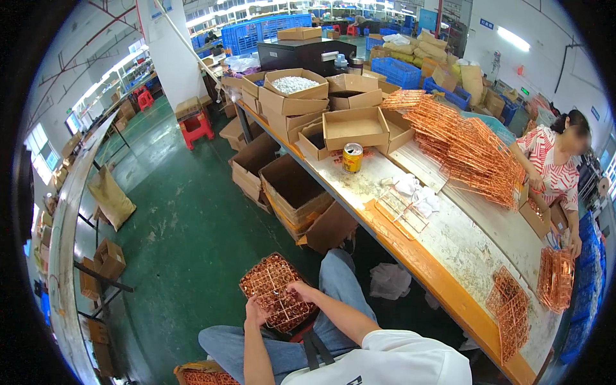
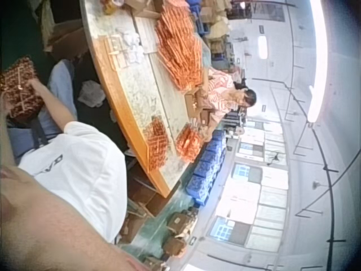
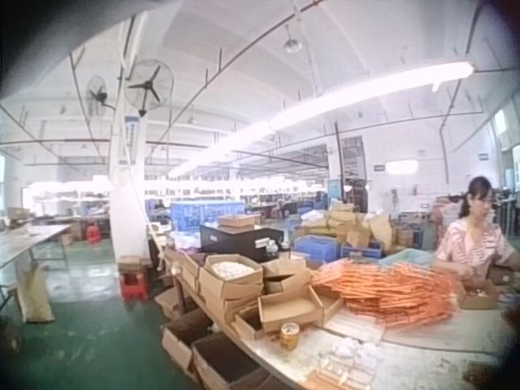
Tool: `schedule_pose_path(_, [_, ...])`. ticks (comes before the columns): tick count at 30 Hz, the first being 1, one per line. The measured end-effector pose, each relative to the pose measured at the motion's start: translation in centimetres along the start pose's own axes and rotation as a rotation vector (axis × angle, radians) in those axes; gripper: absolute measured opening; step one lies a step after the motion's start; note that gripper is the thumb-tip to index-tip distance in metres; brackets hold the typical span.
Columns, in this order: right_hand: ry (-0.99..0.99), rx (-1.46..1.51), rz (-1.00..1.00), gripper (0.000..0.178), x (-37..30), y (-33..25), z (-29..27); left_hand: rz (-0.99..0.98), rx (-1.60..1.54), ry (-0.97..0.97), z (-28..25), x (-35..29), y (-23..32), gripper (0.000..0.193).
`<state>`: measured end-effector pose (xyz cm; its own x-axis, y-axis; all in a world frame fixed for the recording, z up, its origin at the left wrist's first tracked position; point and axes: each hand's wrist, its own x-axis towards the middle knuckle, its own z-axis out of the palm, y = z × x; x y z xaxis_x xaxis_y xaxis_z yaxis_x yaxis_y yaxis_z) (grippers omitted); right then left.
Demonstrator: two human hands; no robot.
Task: The person picks up a metal frame and fills its circular slots with copper-colored components by hand, working over a bin of the components.
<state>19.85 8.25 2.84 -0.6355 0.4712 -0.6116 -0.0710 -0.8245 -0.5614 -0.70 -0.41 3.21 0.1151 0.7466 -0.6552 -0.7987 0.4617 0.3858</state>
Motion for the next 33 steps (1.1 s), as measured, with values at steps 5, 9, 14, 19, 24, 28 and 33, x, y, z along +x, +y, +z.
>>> schedule_pose_path(5, [-0.042,0.082,0.011,0.006,0.0,-0.3,0.1,0.033,0.008,0.002,-1.0,0.6,-0.2,0.032])
schedule_pose_path(9, [-0.049,0.145,-0.046,0.015,0.1,-0.2,0.2,0.064,0.078,0.025,-1.5,1.2,-0.5,0.020])
schedule_pose_path(14, [-0.068,0.058,-0.131,0.014,0.2,0.1,0.5,0.095,0.163,0.063,-1.0,0.7,-0.5,0.013])
schedule_pose_path(19, [-0.037,0.025,-0.114,0.008,-0.3,-0.3,0.6,-0.104,0.482,0.145,0.1,-0.1,-0.2,0.007])
schedule_pose_path(24, [0.072,-0.066,-0.084,0.011,-0.7,-0.5,1.4,0.045,0.382,0.086,-1.4,0.8,-0.3,0.008])
schedule_pose_path(28, [0.056,-0.083,-0.107,0.018,-0.4,-0.2,0.8,0.000,0.231,0.067,-1.3,1.0,-0.4,0.009])
schedule_pose_path(33, [0.006,0.018,-0.087,0.022,0.1,0.2,0.1,0.013,0.223,0.061,0.1,-0.3,-0.5,0.010])
